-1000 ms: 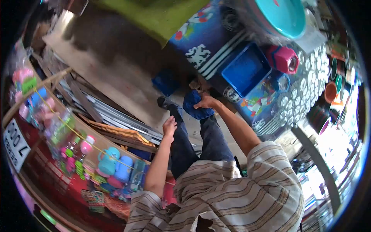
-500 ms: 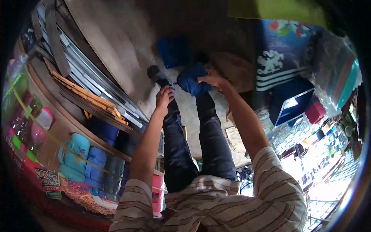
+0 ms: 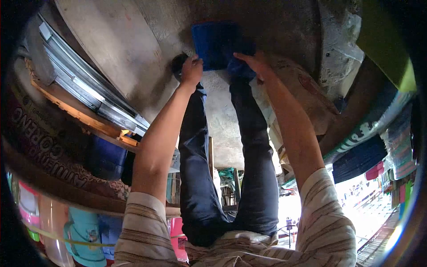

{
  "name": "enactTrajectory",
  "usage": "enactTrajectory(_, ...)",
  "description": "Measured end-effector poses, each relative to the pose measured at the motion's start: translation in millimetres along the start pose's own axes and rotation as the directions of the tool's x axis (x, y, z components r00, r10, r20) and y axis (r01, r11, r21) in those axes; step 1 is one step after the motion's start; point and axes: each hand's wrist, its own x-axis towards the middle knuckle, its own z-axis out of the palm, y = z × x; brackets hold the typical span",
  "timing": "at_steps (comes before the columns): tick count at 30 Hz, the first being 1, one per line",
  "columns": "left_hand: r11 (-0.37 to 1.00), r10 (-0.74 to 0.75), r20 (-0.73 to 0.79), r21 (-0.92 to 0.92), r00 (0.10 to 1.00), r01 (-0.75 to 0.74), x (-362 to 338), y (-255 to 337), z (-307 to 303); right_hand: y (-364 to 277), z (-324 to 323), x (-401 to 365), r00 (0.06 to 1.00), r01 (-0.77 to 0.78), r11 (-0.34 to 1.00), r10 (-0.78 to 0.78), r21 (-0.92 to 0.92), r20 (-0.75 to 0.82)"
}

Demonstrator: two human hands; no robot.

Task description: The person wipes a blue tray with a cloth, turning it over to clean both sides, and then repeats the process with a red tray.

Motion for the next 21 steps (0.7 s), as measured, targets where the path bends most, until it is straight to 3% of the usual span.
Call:
enactTrajectory(2, 0.965, 0.063, -0.079, 0.257, 0.995, -0.041, -3.5, 43.5, 2.7, -1.4, 8.9, 17.9, 0.997, 0.072, 0.997, -0.071, 0.036, -0.031)
enactTrajectory(4, 0.983, 0.032, -0.063, 0.183, 0.997, -0.020, 13.0, 29.8, 4.1, -2.1, 19.5, 30.0, 0.978, 0.097, 0.995, -0.090, 0.027, -0.186)
enactTrajectory(5, 0.994, 0.015, -0.043, 0.112, 0.999, -0.010, 19.8, 23.5, 5.4, -3.1, 21.4, 29.2, 0.979, 0.094, 0.995, -0.088, 0.021, -0.184)
enactTrajectory(7, 0.996, -0.008, -0.079, 0.085, 0.997, 0.015, 18.7, 24.9, 13.8, -12.6, 20.0, 21.4, 0.943, 0.271, 0.962, -0.271, -0.029, -0.191)
enactTrajectory(8, 0.997, -0.030, -0.112, 0.063, 0.993, 0.038, 18.6, 26.8, 17.4, -18.5, 18.5, 17.5, 0.941, 0.277, 0.960, -0.279, -0.037, -0.192)
enactTrajectory(10, 0.999, 0.029, -0.082, 0.042, 0.996, -0.026, 23.0, 18.7, 18.3, -21.4, 17.6, 14.3, 0.976, 0.144, 0.989, -0.138, 0.019, -0.170)
enactTrajectory(12, 0.996, 0.083, -0.052, 0.021, 0.995, -0.082, 26.2, 12.4, 22.4, -16.4, 19.5, 10.0, 0.976, 0.140, 0.988, -0.127, 0.062, -0.179)
enactTrajectory(15, 0.999, -0.005, -0.100, -0.042, 0.995, 0.001, 27.7, 9.0, 23.9, 4.7, 33.8, 29.5, 0.970, 0.124, 0.985, -0.094, 0.123, -0.222)
enactTrajectory(17, 0.998, -0.035, -0.010, -0.049, 0.999, 0.034, 19.0, 19.9, 17.8, 5.4, 37.4, 26.9, 0.964, 0.110, 0.984, -0.072, 0.138, -0.258)
enactTrajectory(18, 0.998, -0.046, 0.021, -0.050, 0.999, 0.047, 15.5, 20.2, 17.0, -14.0, 30.4, 8.6, 0.979, 0.062, 0.982, -0.026, 0.178, -0.200)
enactTrajectory(19, 0.997, -0.070, -0.046, -0.043, 0.997, 0.068, 14.1, 17.1, 20.2, -26.3, 26.5, -5.4, 0.989, 0.015, 0.976, 0.017, 0.217, -0.144)
enactTrajectory(21, 0.996, -0.080, -0.110, -0.039, 0.991, 0.076, 3.0, 35.6, 20.4, -31.4, 27.0, -16.4, 0.982, 0.055, 0.979, -0.018, 0.198, -0.186)
